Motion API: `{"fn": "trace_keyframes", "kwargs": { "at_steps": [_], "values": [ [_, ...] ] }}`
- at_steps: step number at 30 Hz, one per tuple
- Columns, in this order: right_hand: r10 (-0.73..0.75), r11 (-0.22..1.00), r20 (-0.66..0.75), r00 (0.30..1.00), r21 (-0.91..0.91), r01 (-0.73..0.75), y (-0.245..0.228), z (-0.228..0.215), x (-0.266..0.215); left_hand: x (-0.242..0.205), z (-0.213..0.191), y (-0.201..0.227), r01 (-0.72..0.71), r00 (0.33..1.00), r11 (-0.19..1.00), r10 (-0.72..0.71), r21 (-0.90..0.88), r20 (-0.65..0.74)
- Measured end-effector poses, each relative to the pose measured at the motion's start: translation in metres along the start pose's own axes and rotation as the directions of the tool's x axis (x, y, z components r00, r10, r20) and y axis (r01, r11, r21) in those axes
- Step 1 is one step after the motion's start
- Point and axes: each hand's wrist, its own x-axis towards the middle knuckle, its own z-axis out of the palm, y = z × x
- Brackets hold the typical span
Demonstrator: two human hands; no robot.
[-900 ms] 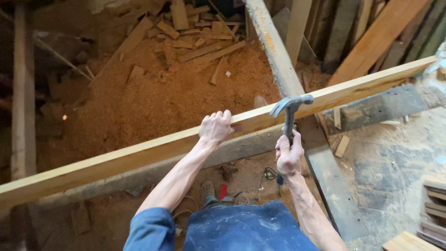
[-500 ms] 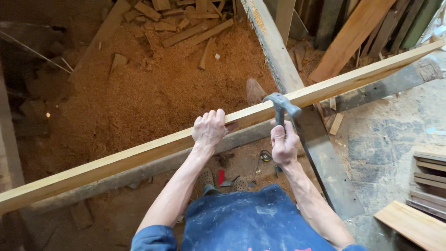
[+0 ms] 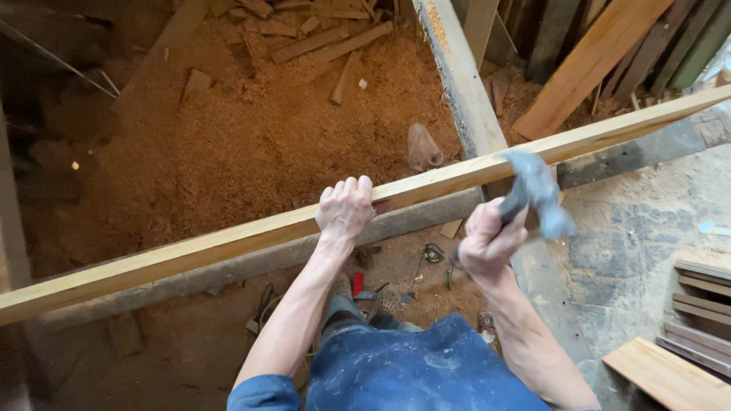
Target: The person hammers a long wooden plank onto a frame, then uses a corded drill to drive screws into the plank. The person repositions the plank and continues fastening it to the frame.
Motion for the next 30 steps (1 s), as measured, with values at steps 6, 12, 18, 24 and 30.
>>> {"fn": "trace_keyframes", "kwargs": {
  "at_steps": [6, 12, 18, 24, 30],
  "values": [
    [0.313, 0.949, 0.086, 0.946, -0.047, -0.31, -0.023, -0.012, 0.005, 0.004, -0.003, -0.003, -0.013, 0.999, 1.0, 0.014, -0.022, 0.052],
    [0.05, 0.997, -0.177, 0.983, -0.048, -0.059, -0.018, -0.017, -0.003, -0.003, 0.002, -0.001, -0.002, 1.0, 1.0, 0.001, -0.027, -0.031],
    [0.402, 0.914, -0.032, 0.915, -0.049, -0.404, -0.02, -0.009, 0.007, 0.003, -0.005, -0.004, -0.021, 0.999, 0.999, 0.023, 0.025, -0.045],
    [0.201, 0.905, -0.286, 0.937, 0.421, -0.066, -0.043, -0.049, 0.017, 0.008, -0.024, 0.0, 0.016, 0.999, 0.998, -0.013, -0.056, 0.046],
    [0.112, 0.988, -0.151, 0.982, -0.09, -0.127, -0.011, -0.008, 0.005, 0.011, -0.031, 0.003, 0.02, 0.997, 0.998, -0.016, -0.059, 0.077]
  ]
}}
